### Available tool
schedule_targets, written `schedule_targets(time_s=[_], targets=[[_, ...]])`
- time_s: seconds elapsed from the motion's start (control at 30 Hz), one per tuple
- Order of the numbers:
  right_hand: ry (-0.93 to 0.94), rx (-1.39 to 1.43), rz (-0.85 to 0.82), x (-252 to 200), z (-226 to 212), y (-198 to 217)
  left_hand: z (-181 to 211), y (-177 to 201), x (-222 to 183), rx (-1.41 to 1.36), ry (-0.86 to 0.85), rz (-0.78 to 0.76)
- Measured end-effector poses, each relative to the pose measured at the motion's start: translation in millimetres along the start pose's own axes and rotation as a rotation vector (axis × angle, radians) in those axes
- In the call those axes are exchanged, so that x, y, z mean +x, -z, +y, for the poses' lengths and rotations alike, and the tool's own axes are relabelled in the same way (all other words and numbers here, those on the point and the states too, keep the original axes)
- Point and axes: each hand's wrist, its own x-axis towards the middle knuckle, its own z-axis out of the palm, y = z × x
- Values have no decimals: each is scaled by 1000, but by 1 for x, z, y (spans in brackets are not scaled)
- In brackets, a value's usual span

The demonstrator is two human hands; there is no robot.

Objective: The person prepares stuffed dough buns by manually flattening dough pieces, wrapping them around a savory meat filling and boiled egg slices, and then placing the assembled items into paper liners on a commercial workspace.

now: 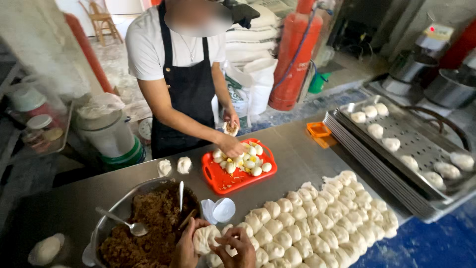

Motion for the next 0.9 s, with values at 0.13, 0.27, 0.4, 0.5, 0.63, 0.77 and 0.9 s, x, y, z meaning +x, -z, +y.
schedule_targets(time_s=[0.13, 0.27, 0.4, 0.5, 0.63, 0.77, 0.9], targets=[[-80, 115, -67, -4, 14, 5, 2, 17, 2, -69, 207, 58], [-436, 273, -101, -13, 25, 3, -14, 30, 20, 123, 195, 73], [-47, 61, -12, -15, 28, 12, -35, 30, 43, 294, 39, 122], [11, -1, -18, -15, 21, 27, -37, 28, 34, 154, 166, 61], [-522, 99, -132, -15, 6, 41, -25, 20, -4, -5, 362, -50], [-616, 168, -216, -11, -4, 45, -36, 17, -13, 131, 199, -161], [-670, 95, -312, -17, 6, 33, -57, 34, 10, 638, -226, 56]])
